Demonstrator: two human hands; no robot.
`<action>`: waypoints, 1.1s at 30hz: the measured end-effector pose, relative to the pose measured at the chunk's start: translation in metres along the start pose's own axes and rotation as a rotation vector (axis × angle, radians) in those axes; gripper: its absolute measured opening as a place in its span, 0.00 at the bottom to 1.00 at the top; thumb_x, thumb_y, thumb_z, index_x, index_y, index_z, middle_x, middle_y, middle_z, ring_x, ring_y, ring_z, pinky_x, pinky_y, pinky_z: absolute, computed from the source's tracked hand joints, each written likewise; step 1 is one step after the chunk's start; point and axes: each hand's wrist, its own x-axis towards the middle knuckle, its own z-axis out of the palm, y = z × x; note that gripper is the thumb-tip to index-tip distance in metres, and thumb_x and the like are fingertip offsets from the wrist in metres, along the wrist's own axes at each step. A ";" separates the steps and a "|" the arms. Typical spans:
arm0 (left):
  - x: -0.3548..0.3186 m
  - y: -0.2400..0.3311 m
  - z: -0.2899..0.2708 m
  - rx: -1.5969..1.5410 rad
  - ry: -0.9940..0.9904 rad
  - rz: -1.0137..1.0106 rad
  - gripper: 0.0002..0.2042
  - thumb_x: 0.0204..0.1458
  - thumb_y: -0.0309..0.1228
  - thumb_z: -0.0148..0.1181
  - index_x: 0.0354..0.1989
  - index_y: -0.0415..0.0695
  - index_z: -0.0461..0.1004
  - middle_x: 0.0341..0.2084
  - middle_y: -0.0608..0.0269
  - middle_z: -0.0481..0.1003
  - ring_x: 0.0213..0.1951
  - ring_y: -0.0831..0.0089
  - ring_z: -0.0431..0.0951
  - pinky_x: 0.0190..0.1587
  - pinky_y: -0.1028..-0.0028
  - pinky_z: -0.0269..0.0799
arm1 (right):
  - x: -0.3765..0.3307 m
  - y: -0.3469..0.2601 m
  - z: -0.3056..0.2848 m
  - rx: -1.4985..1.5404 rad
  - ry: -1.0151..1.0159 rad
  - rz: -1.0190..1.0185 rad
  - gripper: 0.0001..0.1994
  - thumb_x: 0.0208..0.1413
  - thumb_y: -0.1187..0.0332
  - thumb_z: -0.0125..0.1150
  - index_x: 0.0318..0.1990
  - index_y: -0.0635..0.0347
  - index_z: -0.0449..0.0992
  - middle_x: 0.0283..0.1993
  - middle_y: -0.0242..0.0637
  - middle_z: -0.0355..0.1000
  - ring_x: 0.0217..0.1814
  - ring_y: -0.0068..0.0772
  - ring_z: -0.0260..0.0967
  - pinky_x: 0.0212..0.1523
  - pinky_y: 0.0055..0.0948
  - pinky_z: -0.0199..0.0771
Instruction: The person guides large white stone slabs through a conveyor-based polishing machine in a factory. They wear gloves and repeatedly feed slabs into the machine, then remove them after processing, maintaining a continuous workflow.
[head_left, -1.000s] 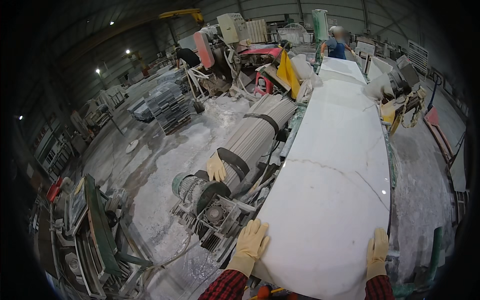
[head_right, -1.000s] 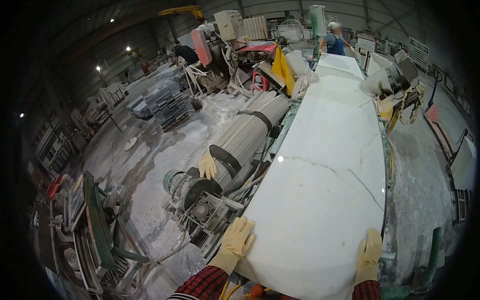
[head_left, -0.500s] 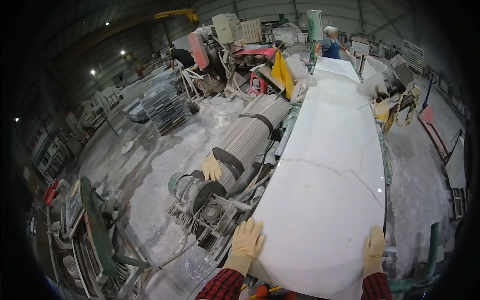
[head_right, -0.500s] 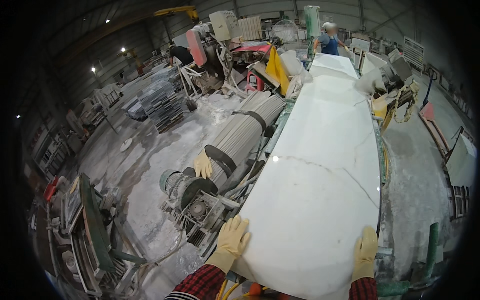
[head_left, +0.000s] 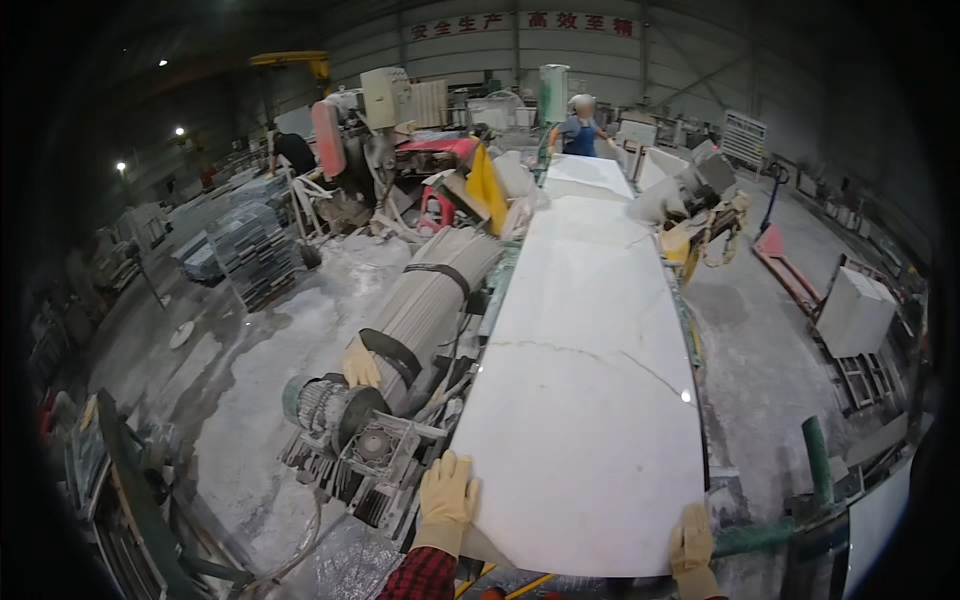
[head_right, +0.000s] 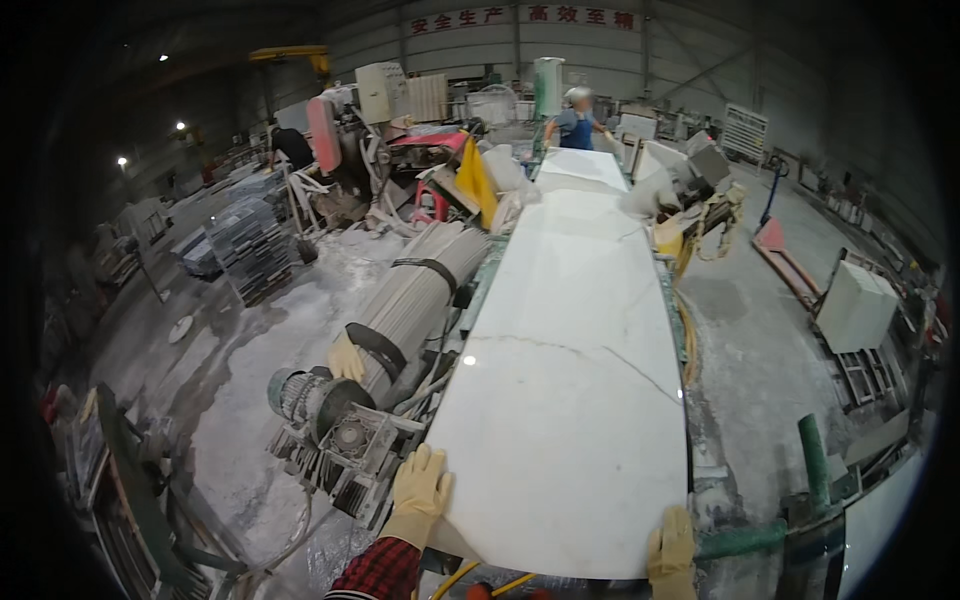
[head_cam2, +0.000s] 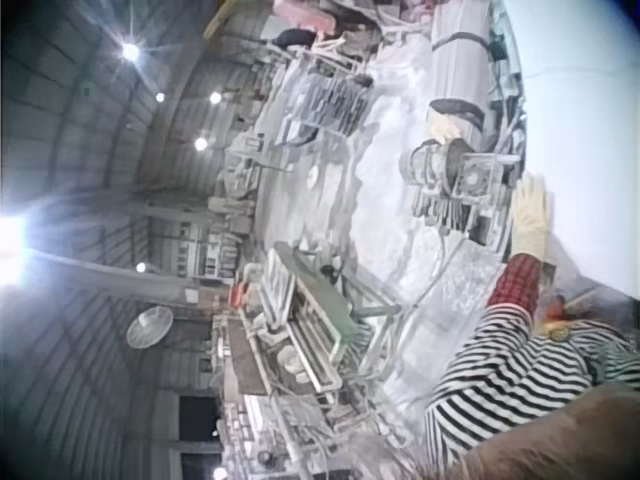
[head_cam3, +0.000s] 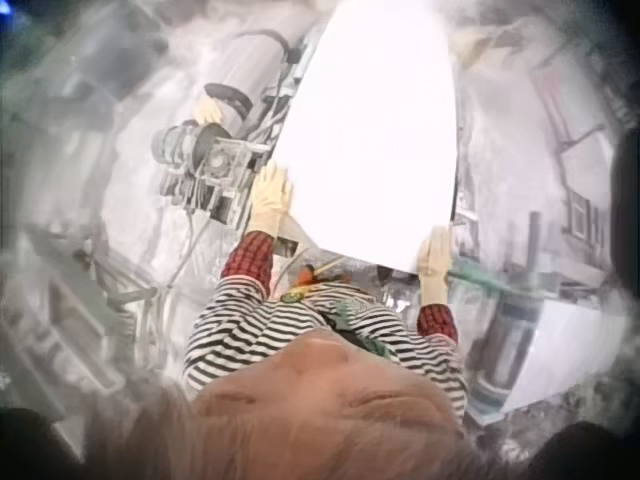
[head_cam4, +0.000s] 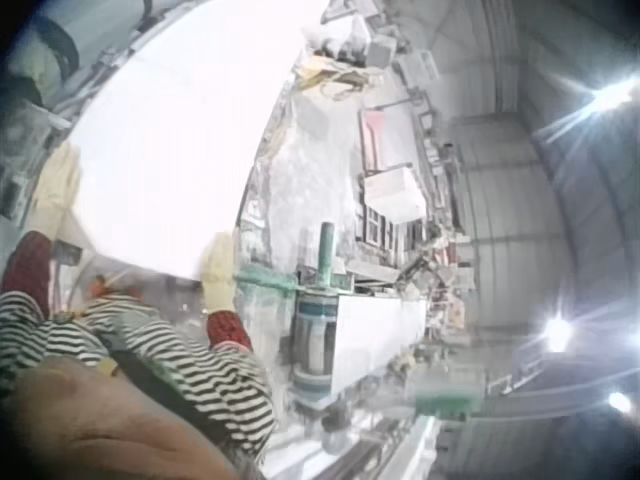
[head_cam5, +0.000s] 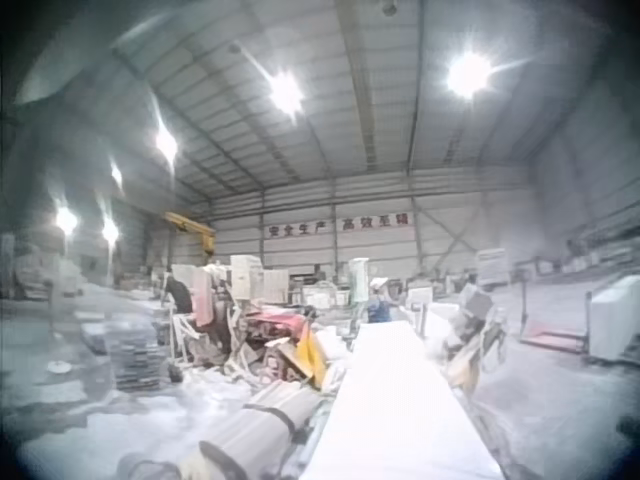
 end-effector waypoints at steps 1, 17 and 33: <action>-0.003 -0.004 0.001 0.022 0.044 0.024 0.27 0.60 0.44 0.70 0.66 0.49 0.76 0.68 0.46 0.73 0.64 0.44 0.74 0.64 0.47 0.72 | -0.011 -0.014 -0.011 0.051 -0.070 0.126 0.24 0.67 0.68 0.64 0.67 0.71 0.77 0.69 0.67 0.75 0.74 0.76 0.70 0.75 0.64 0.71; -0.018 -0.013 0.010 -0.068 -0.096 0.022 0.28 0.67 0.40 0.65 0.72 0.44 0.71 0.75 0.37 0.67 0.71 0.33 0.69 0.73 0.46 0.67 | -0.068 -0.083 -0.067 0.033 0.066 0.393 0.24 0.62 0.71 0.67 0.66 0.67 0.80 0.69 0.65 0.75 0.73 0.73 0.72 0.76 0.59 0.73; -0.027 -0.020 0.014 -0.046 -0.130 -0.005 0.30 0.69 0.43 0.64 0.77 0.45 0.70 0.77 0.37 0.66 0.74 0.32 0.68 0.76 0.44 0.64 | -0.037 -0.113 -0.103 0.046 0.046 0.364 0.20 0.60 0.79 0.61 0.60 0.74 0.76 0.62 0.64 0.75 0.65 0.75 0.72 0.69 0.62 0.74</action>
